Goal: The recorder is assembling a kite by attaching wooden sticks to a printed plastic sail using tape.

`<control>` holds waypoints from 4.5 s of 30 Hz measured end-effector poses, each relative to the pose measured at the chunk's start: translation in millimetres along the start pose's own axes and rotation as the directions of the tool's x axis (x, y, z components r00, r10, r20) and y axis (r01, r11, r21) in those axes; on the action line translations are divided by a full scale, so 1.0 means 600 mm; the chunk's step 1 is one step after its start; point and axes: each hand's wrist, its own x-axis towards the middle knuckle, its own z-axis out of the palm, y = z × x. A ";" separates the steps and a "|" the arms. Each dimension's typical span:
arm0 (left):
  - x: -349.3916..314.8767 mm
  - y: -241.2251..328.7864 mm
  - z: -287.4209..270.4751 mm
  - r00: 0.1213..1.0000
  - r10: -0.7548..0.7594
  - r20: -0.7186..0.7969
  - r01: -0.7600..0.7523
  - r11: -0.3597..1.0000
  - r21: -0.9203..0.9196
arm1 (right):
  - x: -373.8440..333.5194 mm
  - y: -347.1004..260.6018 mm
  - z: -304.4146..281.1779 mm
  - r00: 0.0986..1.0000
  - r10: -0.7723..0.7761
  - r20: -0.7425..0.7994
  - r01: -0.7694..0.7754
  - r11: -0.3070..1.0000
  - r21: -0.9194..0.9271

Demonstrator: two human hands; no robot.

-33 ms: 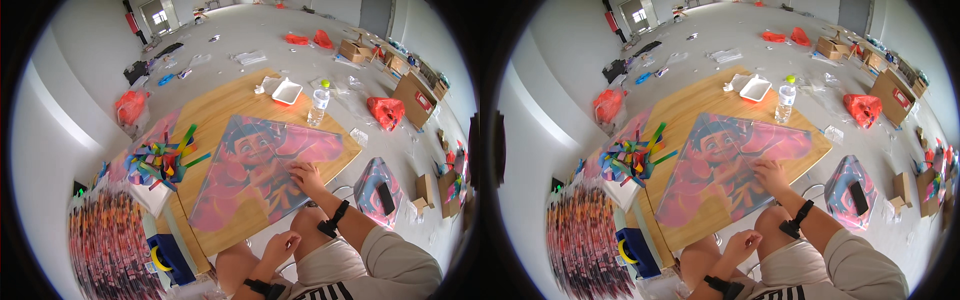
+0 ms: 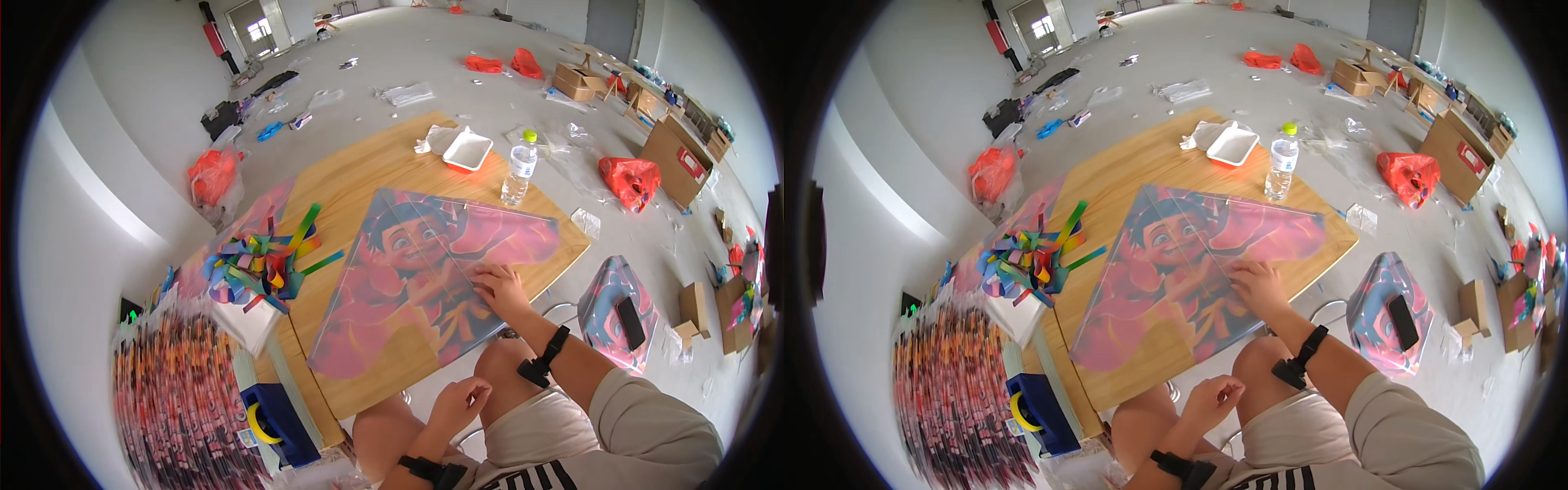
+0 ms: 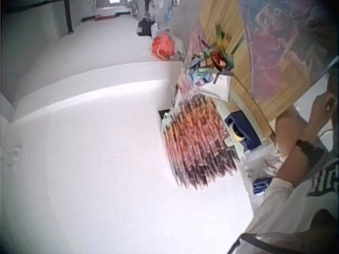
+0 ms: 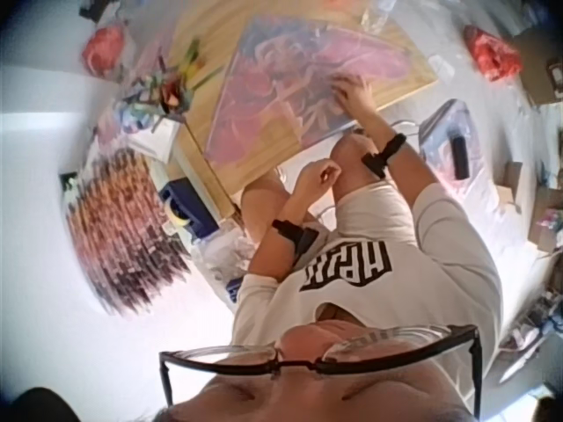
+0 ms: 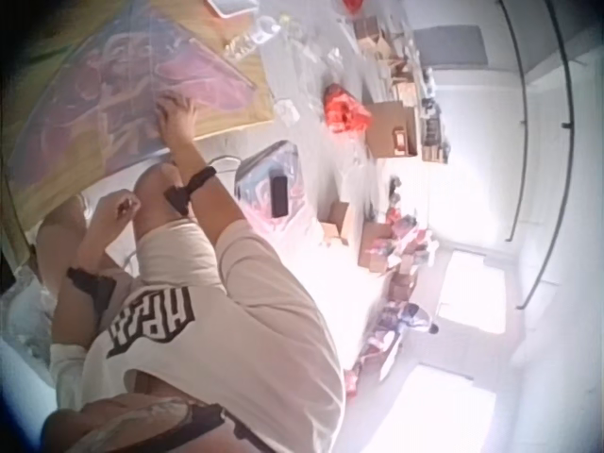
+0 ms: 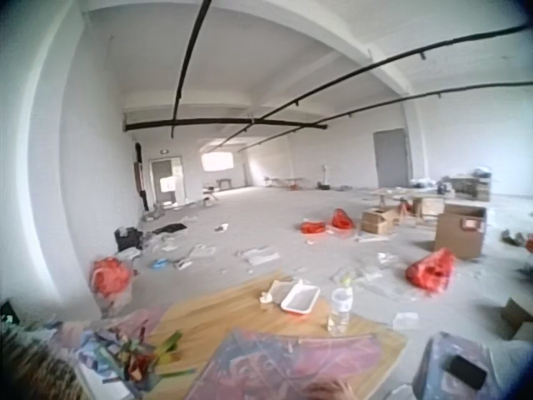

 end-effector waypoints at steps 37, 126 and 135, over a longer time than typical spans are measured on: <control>-0.061 0.214 0.029 0.884 0.268 -0.383 -0.196 0.956 0.217 | -0.174 -0.218 -0.294 0.890 -0.095 0.445 -0.269 0.678 0.684; 0.463 -0.108 -0.159 0.894 0.371 -0.251 0.038 0.495 0.868 | 0.105 0.051 0.004 0.912 -0.238 0.333 0.299 0.943 -0.146; 0.464 -0.100 -0.156 0.901 0.359 -0.244 0.037 0.497 0.867 | 0.102 0.048 -0.009 0.922 -0.250 0.297 0.297 0.947 -0.126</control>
